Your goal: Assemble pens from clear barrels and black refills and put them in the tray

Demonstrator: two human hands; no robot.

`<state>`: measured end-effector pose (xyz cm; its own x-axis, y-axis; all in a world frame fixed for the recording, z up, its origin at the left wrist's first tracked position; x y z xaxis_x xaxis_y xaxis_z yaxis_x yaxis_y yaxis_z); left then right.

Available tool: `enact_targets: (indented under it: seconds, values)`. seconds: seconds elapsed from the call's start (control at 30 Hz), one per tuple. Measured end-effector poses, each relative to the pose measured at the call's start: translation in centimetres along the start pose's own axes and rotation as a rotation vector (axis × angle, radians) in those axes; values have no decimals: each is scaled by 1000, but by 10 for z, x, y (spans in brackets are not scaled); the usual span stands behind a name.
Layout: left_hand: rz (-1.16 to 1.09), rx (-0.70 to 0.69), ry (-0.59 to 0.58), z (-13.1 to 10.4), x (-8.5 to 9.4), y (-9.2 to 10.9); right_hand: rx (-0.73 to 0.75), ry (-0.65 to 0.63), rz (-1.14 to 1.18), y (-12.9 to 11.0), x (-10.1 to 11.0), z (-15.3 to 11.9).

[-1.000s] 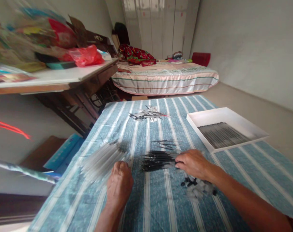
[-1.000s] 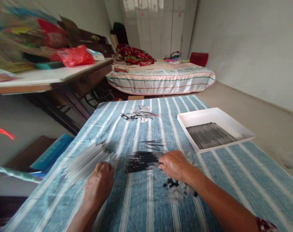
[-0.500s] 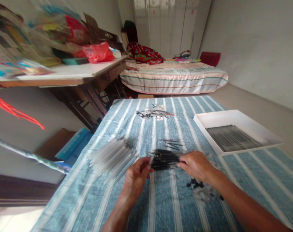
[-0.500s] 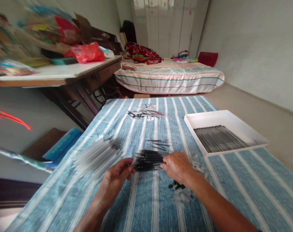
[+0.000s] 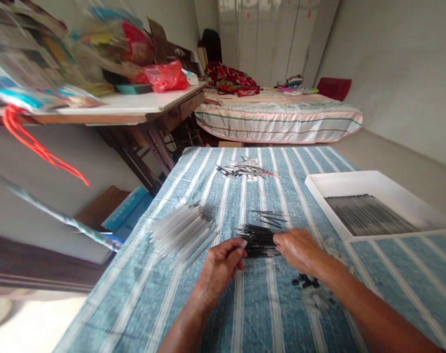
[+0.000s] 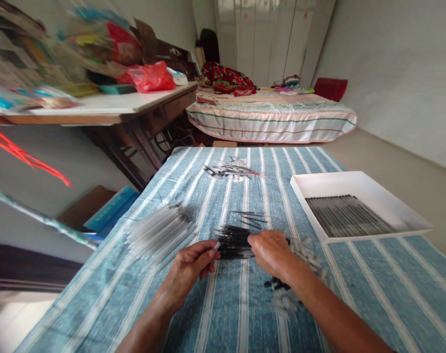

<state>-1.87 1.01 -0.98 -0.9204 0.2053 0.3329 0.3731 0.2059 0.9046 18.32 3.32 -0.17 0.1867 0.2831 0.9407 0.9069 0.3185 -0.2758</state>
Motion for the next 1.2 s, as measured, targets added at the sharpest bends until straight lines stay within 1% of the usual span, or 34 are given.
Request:
enact_targets:
  seconds: [0.17,0.3,0.4,0.6,0.77,0.9,0.97,1.03,1.1,1.13,1.2]
  values:
    - [-3,-24,-4,-2,0,1,34,67,25,9,9,-9]
    - [17,-41,-38,-4,-1,3,128,123,14,8,15,-14]
    - [19,-58,-85,-5,-3,4,189,137,-19,5,17,-14]
    - [57,-87,-166,-6,-3,1,250,131,-102,-4,23,-18]
    - [85,-114,-279,-7,-3,3,367,192,-163,-14,27,-22]
    - [35,-114,-277,-9,-4,5,478,226,-168,-29,28,-25]
    - [-28,-122,-267,-9,-4,5,557,281,-110,-34,30,-28]
    - [-102,-139,-241,-10,-3,6,621,359,4,-33,33,-32]
    - [-167,-159,-210,-11,-2,6,598,409,131,-23,35,-33]
    - [-198,-170,-194,-11,-2,7,542,403,177,-16,36,-33]
    - [-264,-191,-161,-12,-1,7,377,325,213,-2,34,-31]
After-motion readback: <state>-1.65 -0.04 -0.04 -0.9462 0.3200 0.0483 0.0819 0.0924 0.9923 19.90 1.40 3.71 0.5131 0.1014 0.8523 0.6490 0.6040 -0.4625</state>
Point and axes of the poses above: each hand's wrist, its own z-axis towards the middle knuckle, its own x-axis out of the back of the hand, y = z × x, the point moved 1 cm from there along z, towards the middle knuckle, and after that the axes turned 15 degrees about z, right-handed, at the moved point
